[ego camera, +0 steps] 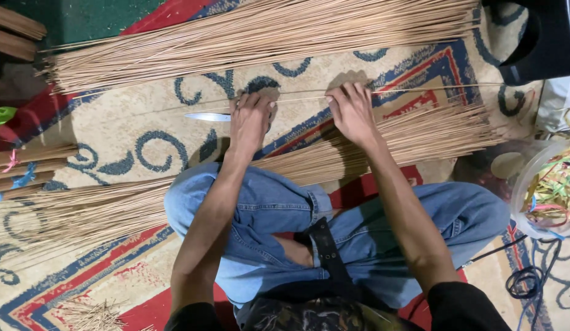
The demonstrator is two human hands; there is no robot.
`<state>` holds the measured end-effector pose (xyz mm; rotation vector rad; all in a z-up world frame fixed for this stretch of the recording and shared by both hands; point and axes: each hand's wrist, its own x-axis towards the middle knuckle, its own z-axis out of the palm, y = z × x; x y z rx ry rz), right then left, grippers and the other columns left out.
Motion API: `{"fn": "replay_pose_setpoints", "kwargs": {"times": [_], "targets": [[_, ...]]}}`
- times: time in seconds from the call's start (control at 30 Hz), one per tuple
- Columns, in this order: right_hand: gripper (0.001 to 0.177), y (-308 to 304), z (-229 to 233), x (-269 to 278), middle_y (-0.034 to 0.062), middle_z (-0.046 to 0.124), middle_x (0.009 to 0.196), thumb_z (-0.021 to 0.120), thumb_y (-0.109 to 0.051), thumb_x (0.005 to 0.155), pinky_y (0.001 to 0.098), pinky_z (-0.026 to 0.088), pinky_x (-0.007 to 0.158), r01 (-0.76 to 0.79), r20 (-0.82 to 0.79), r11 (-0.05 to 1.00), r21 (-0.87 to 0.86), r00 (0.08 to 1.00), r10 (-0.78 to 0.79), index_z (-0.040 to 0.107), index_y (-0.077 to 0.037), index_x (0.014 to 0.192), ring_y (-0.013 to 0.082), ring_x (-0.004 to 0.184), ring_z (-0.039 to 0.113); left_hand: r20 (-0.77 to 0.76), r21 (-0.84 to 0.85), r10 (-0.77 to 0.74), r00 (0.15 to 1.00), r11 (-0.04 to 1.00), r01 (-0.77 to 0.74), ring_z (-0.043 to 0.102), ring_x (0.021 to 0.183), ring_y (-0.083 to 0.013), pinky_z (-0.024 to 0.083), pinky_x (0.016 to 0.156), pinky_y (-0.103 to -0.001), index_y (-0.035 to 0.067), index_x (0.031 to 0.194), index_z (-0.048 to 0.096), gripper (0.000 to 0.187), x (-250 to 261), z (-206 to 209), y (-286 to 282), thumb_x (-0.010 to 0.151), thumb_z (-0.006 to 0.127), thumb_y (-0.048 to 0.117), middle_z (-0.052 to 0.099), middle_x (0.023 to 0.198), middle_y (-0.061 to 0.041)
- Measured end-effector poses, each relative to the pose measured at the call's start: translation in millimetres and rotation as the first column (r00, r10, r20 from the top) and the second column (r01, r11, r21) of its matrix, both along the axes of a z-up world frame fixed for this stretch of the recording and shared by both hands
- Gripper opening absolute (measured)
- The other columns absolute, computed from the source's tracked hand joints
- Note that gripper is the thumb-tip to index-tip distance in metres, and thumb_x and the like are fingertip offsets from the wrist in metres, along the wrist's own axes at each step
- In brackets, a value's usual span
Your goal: Bundling and tying palm leaf ribs to create traditional brooms
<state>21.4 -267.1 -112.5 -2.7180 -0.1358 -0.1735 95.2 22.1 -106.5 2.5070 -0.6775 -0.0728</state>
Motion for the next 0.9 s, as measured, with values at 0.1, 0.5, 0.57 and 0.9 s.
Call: {"fn": "replay_pose_setpoints", "kwargs": {"times": [0.1, 0.5, 0.57, 0.9], "targets": [[0.013, -1.0, 1.2, -2.6, 0.0075, 0.055, 0.094, 0.061, -0.022, 0.104, 0.0489, 0.046, 0.086, -0.016, -0.020, 1.000, -0.018, 1.000, 0.016, 0.070, -0.014, 0.109, 0.0333, 0.097, 0.056, 0.027, -0.031, 0.011, 1.000, 0.999, -0.010, 0.063, 0.101, -0.0274, 0.039, 0.104, -0.046, 0.016, 0.101, 0.069, 0.016, 1.4, 4.7, 0.5, 0.104, 0.062, 0.029, 0.066, 0.092, -0.006], [0.017, 28.9, 22.6, -7.0, 0.0124, 0.050, 0.112, 0.068, -0.014, 0.101, 0.0552, 0.044, 0.096, 0.133, 0.089, 0.989, 0.070, 0.986, -0.139, 0.064, -0.010, 0.117, 0.0379, 0.108, 0.052, 0.019, -0.068, 0.098, 0.995, 0.993, -0.096, 0.063, 0.099, -0.0204, 0.033, 0.109, -0.047, 0.022, 0.101, 0.066, 0.011, 6.7, -21.7, 9.7, 0.094, 0.070, 0.030, 0.065, 0.090, 0.001], [0.015, 41.4, 13.1, -5.2, 0.0130, 0.052, 0.113, 0.070, -0.021, 0.102, 0.0548, 0.043, 0.095, 0.067, 0.107, 0.996, 0.060, 0.992, -0.073, 0.067, -0.011, 0.113, 0.0381, 0.107, 0.053, 0.026, -0.075, 0.105, 0.994, 0.992, -0.102, 0.063, 0.098, -0.0210, 0.034, 0.108, -0.048, 0.021, 0.098, 0.066, 0.012, 5.7, -27.5, 7.5, 0.092, 0.071, 0.029, 0.064, 0.088, 0.000], [0.009, 50.2, 10.1, 2.3, 0.0073, 0.054, 0.107, 0.070, -0.010, 0.101, 0.0499, 0.046, 0.094, 0.084, 0.106, 0.992, 0.097, 0.990, -0.094, 0.070, -0.014, 0.109, 0.0350, 0.102, 0.055, 0.063, -0.060, 0.128, 0.990, 0.990, -0.124, 0.061, 0.101, -0.0205, 0.035, 0.108, -0.048, 0.020, 0.098, 0.065, 0.018, 3.0, -17.3, 5.1, 0.089, 0.074, 0.032, 0.065, 0.091, 0.000]]}}
